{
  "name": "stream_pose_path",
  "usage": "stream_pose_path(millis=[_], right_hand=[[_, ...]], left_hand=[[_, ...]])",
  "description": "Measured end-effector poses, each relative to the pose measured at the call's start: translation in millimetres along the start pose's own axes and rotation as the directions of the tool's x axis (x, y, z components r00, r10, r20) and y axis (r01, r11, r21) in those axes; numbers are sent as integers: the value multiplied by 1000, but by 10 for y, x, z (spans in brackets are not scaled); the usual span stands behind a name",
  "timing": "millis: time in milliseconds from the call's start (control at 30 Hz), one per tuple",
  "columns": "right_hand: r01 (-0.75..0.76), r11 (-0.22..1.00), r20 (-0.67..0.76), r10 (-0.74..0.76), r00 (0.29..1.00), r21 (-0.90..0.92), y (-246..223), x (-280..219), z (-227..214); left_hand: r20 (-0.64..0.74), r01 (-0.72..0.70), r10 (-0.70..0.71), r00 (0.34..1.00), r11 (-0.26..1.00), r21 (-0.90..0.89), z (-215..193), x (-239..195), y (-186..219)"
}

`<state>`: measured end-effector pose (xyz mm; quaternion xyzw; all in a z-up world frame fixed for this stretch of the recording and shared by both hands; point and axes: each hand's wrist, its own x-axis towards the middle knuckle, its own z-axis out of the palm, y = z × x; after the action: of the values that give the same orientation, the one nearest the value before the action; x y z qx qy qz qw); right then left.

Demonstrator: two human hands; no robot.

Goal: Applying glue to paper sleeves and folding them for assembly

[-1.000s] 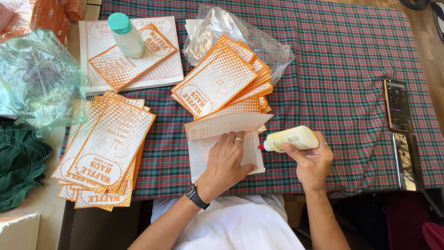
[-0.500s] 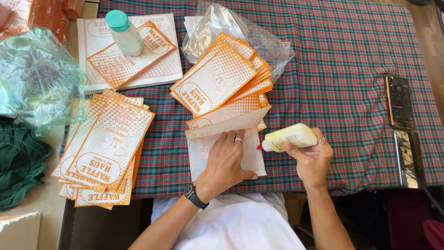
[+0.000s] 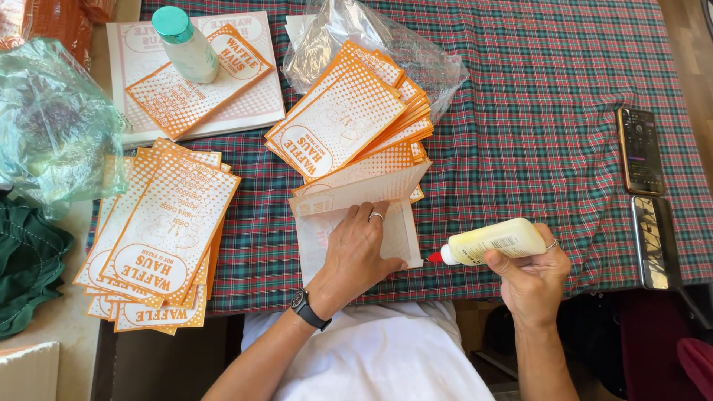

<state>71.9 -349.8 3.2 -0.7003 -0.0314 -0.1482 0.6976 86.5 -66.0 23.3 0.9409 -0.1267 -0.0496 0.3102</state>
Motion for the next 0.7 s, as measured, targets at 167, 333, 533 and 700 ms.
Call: stream_pose_path(millis=[167,333,533,700], right_hand=[[-2,999,14,2,1000,-37,67,-98,54],[16,996,22,-14,1000,-91,140,-186,88],[-82,986,87,96,992,-148,54,-434,496],[-116,993,288,118,950,-24,-247,-463,1127]], left_hand=[[-22,-4,4,1000,1000,-12,32,9,-13],[39,-22,25,999,998,-67,-70,15,-59],[78,-153,196,977,913,-378,48,76,-479],[171,-172,282,944,864,-473,-79,155,-622]])
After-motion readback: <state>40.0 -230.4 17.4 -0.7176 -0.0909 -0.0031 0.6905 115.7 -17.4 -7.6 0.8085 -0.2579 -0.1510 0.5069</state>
